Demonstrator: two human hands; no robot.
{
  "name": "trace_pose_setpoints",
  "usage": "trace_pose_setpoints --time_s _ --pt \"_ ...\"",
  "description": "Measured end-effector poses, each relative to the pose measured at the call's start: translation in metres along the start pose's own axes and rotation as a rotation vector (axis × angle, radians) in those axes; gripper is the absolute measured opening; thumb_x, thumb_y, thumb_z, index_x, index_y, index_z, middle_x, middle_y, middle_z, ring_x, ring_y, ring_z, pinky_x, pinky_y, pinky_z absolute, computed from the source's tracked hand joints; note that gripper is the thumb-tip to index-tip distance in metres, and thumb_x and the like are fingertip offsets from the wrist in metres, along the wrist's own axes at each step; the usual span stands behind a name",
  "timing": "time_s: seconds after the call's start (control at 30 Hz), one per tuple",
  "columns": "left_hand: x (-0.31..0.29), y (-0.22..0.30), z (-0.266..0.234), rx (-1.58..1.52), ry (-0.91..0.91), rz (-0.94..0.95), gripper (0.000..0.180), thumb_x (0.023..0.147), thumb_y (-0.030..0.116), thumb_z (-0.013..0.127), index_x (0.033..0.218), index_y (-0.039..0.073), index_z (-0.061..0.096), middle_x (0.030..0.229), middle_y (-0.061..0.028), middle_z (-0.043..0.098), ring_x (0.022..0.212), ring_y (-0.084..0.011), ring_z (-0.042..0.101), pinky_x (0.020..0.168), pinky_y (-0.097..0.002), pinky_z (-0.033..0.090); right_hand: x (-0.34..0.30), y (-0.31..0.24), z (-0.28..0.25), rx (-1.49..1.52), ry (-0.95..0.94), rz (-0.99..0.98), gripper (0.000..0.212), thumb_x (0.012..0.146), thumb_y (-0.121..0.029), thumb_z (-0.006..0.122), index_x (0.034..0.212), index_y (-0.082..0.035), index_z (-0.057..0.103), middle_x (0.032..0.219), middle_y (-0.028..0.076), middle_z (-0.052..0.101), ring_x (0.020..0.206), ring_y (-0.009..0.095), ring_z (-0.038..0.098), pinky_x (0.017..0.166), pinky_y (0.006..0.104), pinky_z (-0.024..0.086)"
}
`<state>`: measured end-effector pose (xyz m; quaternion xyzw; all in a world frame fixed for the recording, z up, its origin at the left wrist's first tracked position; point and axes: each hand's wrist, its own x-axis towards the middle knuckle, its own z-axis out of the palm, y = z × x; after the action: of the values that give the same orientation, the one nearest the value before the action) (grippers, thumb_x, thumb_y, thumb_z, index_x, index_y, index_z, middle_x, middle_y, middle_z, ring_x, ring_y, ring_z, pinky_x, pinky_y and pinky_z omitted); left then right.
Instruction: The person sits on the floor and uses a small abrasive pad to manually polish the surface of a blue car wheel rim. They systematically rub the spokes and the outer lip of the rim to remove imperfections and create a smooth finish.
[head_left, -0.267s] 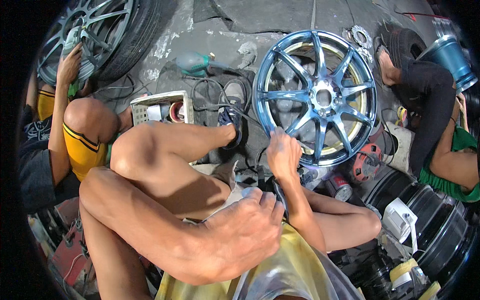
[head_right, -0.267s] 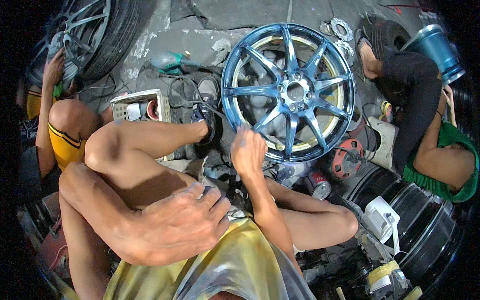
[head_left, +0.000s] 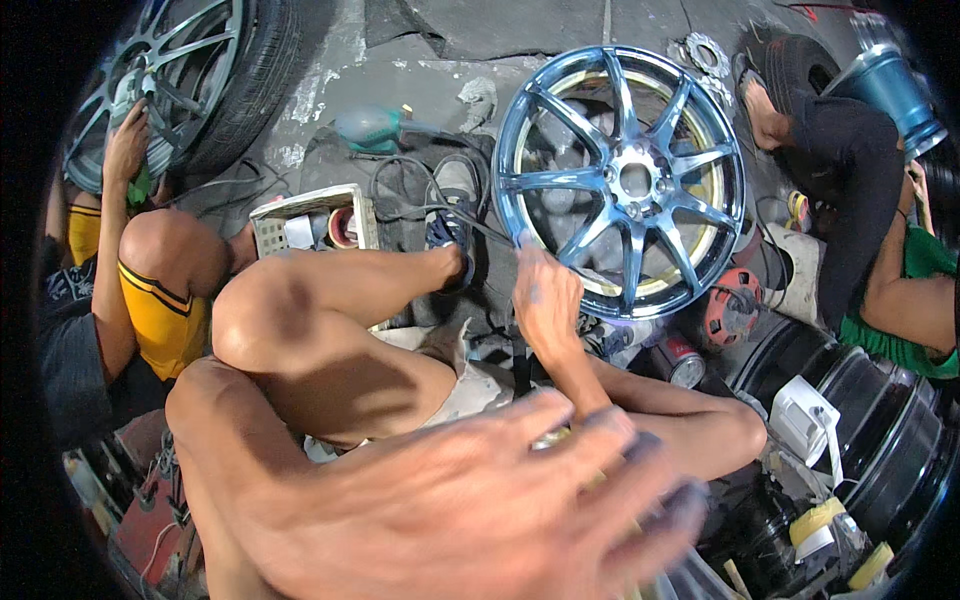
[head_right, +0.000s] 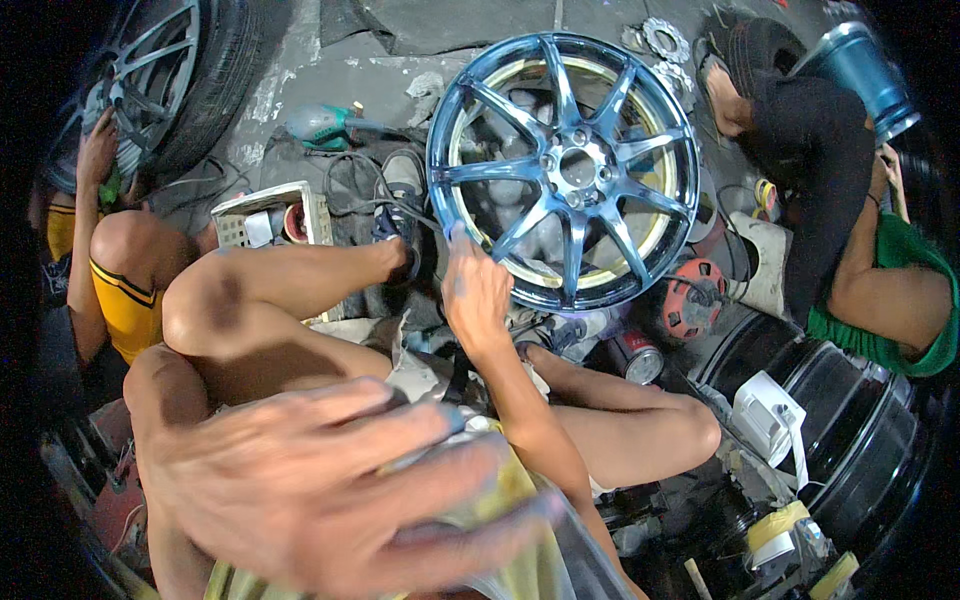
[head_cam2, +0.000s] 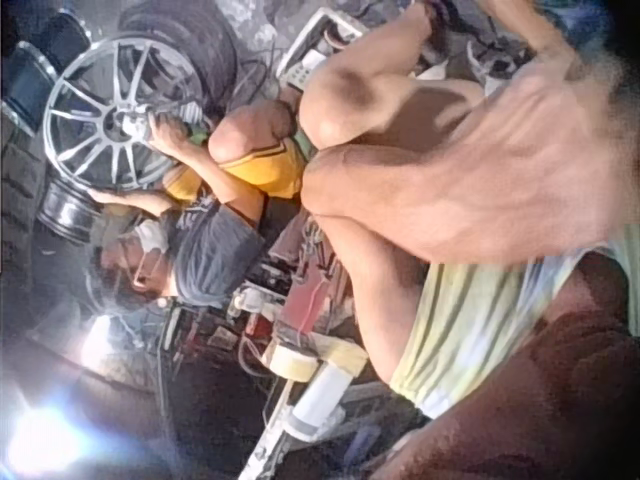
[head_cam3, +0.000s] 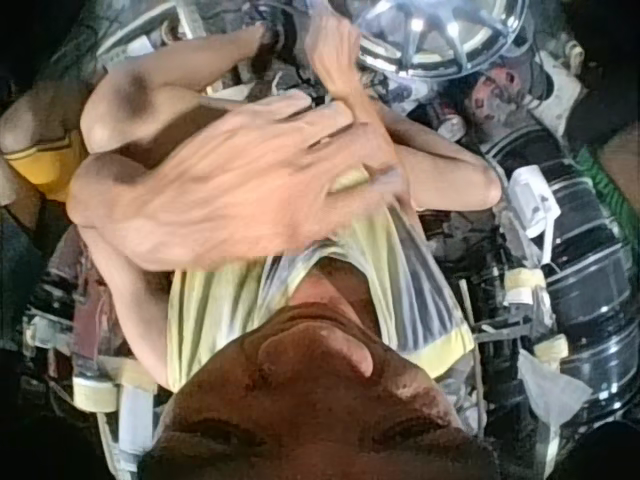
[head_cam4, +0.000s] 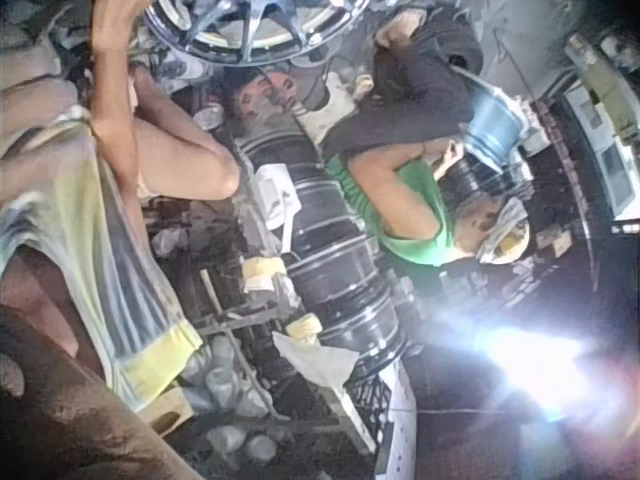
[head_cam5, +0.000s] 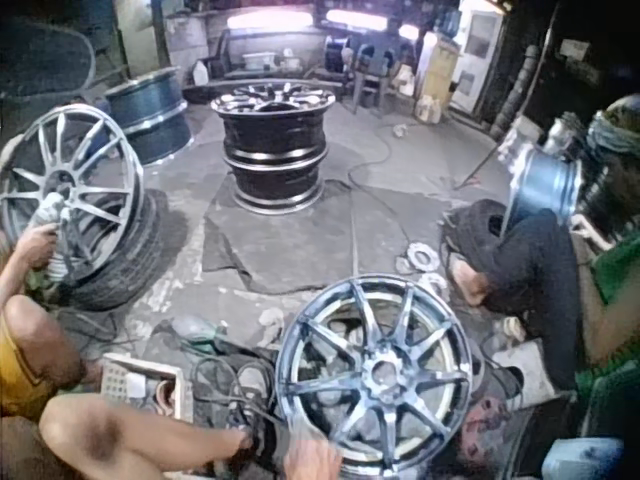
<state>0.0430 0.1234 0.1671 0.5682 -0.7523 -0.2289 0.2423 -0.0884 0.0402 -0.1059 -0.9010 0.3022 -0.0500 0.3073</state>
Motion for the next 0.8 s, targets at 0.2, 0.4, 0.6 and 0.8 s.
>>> trace_pose_setpoints --time_s 0.2,0.4,0.6,0.8 --pt "-0.011 -0.005 0.017 0.006 -0.031 0.003 0.024 0.098 0.014 0.047 0.115 0.004 0.06 0.096 -0.0088 0.067 0.081 -0.0142 0.065 0.074 -0.0247 0.055 0.033 -0.007 0.017 0.016 0.084 -0.022 0.019 0.096 -0.014 0.055 0.101 0.001 0.066 0.078 0.024 0.068 0.068 0.045 0.065 0.057 0.0509 0.05" --pt "-0.021 0.0 0.013 0.008 -0.041 -0.033 0.024 0.098 0.014 0.047 0.114 0.003 0.061 0.097 -0.0095 0.067 0.083 -0.0154 0.065 0.075 -0.0256 0.054 -0.012 0.003 0.005 0.024 0.067 -0.045 0.024 0.096 -0.015 0.055 0.109 0.001 0.068 0.082 0.025 0.068 0.07 0.044 0.066 0.06 0.051 0.051" --pt "-0.031 -0.002 0.019 0.019 -0.071 -0.022 0.024 0.097 0.014 0.047 0.114 0.003 0.061 0.098 -0.0101 0.067 0.085 -0.0166 0.065 0.076 -0.0265 0.054 0.04 -0.002 0.015 0.096 0.033 0.034 0.02 0.097 -0.017 0.054 0.088 -0.002 0.063 0.074 0.024 0.065 0.069 0.047 0.062 0.062 0.0551 0.047" --pt "-0.033 -0.003 0.021 0.017 -0.073 -0.039 0.024 0.097 0.014 0.048 0.113 0.003 0.061 0.098 -0.0107 0.067 0.087 -0.0178 0.065 0.078 -0.0274 0.054 0.008 0.004 -0.009 0.008 -0.158 0.2 0.024 0.095 -0.022 0.054 0.085 -0.001 0.061 0.076 0.027 0.064 0.079 0.051 0.061 0.07 0.0594 0.046"
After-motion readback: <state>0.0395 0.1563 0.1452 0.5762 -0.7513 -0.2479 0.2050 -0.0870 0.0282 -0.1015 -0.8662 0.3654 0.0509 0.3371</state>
